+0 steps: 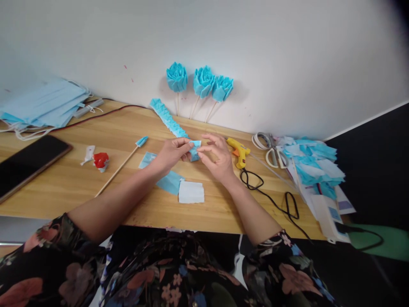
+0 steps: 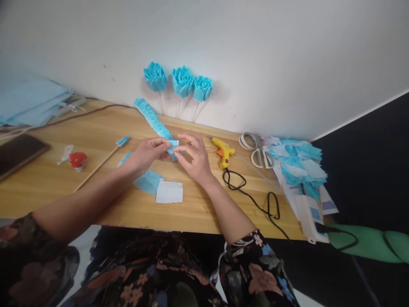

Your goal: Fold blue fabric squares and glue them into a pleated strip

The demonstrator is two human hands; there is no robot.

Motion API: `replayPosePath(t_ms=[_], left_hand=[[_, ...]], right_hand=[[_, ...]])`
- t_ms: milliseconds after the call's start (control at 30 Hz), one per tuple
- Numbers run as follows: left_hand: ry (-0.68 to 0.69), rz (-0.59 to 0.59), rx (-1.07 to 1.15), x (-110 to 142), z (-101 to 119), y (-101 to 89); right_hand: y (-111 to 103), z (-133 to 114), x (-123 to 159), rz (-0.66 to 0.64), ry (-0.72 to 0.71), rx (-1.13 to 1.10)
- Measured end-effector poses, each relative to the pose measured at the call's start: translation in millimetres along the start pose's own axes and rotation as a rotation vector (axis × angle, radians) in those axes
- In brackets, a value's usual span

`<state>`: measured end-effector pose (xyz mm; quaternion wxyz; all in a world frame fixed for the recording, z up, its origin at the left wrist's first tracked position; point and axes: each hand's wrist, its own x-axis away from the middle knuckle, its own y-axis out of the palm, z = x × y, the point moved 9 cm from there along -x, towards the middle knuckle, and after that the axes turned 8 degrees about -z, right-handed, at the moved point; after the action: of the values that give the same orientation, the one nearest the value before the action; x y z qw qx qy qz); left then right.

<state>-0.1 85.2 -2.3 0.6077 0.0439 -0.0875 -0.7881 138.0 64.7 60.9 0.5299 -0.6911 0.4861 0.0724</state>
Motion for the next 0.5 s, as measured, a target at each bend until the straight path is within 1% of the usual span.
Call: replayPosePath(t_ms=[300, 500], left_hand=[[-0.017, -0.014, -0.052, 0.7, 2.0, 3.3], [-0.022, -0.034, -0.065, 1.3, 1.1, 5.0]], right_hand=[[-3.7, 9.3, 0.9, 0.029, 0.111, -0.046], [-3.7, 13.8, 2.5, 0.039, 0.150, -0.051]])
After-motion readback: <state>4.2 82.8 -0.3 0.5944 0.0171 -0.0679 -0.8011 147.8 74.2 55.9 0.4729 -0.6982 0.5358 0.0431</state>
